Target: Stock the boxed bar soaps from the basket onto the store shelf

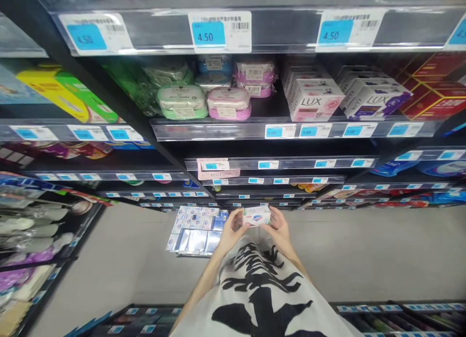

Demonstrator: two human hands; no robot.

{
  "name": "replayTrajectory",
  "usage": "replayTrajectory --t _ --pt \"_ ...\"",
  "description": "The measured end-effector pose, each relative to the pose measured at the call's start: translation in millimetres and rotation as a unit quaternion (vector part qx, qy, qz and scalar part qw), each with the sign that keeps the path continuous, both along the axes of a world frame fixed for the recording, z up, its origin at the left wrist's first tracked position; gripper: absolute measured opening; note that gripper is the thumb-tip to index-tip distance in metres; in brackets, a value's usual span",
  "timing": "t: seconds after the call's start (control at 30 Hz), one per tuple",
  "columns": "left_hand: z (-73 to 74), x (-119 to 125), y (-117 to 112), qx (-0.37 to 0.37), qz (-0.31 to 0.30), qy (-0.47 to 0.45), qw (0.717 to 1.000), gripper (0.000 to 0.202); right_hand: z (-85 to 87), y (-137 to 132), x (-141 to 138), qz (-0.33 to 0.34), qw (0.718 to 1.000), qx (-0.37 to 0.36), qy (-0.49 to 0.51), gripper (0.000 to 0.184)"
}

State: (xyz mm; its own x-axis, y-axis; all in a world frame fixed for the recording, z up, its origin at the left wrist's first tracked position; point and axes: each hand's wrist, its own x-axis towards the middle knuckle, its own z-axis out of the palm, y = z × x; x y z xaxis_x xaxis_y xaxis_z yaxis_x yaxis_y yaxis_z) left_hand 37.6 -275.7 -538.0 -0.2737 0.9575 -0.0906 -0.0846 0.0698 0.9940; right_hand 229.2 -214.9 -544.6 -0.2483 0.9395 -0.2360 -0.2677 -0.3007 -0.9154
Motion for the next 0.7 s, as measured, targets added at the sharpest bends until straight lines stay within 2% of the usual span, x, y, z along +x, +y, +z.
replayTrajectory --t 0.13,0.33,0.47,0.57,0.7 --pt "-0.4 -3 -1 0.005 -0.011 0.063 0.998 0.038 -2.9 -3 2 -0.03 0.999 0.006 -0.01 0.058" --pt "4.5 7 4 0.034 -0.11 0.139 0.984 0.026 -8.8 -3 22 -0.058 0.997 0.05 -0.015 0.036" --pt "6.2 25 10 0.051 -0.142 0.231 0.961 0.027 -14.7 1 42 -0.085 0.995 0.042 -0.027 0.033" --pt "3.9 38 15 0.063 -0.168 0.291 0.94 0.038 -19.8 1 56 -0.092 0.995 0.016 -0.027 0.034" --pt "0.9 51 15 0.016 -0.22 0.382 0.898 0.043 -27.4 -5 74 -0.051 0.996 -0.022 -0.071 0.043"
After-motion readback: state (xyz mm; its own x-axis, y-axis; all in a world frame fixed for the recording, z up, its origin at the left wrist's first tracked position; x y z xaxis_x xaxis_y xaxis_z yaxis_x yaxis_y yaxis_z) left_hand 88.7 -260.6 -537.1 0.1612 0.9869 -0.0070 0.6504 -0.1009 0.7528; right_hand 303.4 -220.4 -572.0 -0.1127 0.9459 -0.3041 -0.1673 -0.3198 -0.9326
